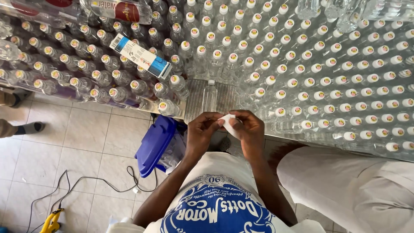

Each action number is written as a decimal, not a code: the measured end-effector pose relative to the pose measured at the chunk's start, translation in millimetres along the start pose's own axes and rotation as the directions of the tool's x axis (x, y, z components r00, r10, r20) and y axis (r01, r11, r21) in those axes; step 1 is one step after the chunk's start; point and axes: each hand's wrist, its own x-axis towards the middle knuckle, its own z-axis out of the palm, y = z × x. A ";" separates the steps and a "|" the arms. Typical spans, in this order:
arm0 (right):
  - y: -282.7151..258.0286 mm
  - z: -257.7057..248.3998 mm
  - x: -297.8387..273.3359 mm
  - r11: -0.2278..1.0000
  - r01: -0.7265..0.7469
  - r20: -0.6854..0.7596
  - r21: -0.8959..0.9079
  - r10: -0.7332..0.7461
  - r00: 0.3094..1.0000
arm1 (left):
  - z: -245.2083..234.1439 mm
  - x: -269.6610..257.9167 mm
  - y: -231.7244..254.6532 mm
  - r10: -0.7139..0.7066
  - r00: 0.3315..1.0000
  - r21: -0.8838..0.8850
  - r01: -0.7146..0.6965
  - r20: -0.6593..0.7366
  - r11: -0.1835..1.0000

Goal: Manually applying labels to plastic water bottles and arranging them in a storage grid.

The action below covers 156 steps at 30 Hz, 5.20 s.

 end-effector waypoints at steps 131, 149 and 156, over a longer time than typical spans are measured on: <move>239.7 -42.0 6.6 0.905 -0.384 -0.249 0.184 0.421 0.872 | -96.9 27.0 -202.2 -0.253 0.867 0.018 0.289 -0.430 0.957; 228.9 -35.4 4.3 0.913 -0.374 -0.264 0.164 0.406 0.875 | -102.4 27.2 -205.2 -0.246 0.874 0.040 0.289 -0.419 0.957; 272.4 -43.7 3.2 0.932 -0.362 -0.284 -0.007 0.346 0.894 | -141.9 25.8 -300.5 -0.213 0.873 0.096 0.281 -0.438 0.955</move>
